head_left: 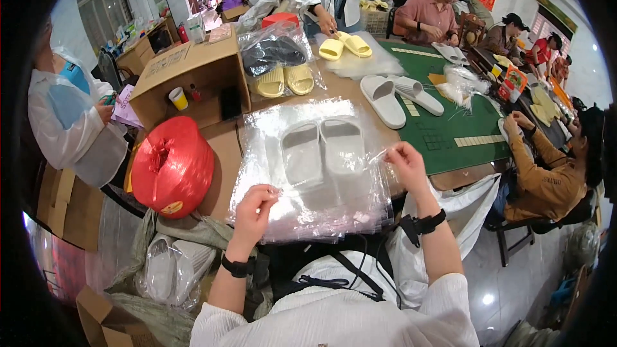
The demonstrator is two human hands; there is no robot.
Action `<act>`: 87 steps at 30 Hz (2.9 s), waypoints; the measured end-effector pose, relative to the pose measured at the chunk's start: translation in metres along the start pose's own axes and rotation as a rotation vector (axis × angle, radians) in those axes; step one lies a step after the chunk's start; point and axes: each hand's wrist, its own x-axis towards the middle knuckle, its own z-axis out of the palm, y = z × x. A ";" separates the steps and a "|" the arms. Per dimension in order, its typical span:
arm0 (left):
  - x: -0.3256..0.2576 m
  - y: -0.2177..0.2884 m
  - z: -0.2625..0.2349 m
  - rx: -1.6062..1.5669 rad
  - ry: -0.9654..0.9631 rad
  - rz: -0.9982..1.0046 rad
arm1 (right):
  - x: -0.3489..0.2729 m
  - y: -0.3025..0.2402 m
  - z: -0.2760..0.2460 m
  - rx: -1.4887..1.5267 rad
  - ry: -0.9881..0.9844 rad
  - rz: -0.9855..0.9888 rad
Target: The recorder is taking yellow and white sandals from a large bag and packing them into plastic bags on a table.
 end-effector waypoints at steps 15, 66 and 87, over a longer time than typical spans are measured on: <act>0.003 0.025 0.022 -0.040 -0.157 -0.099 | -0.076 -0.036 0.043 -0.188 -0.343 0.579; -0.028 -0.008 0.045 0.470 -0.658 0.036 | -0.178 0.128 -0.280 -1.813 -0.061 0.551; -0.033 -0.008 0.044 0.461 -0.647 0.020 | -0.262 0.305 -0.264 -1.356 -0.587 1.215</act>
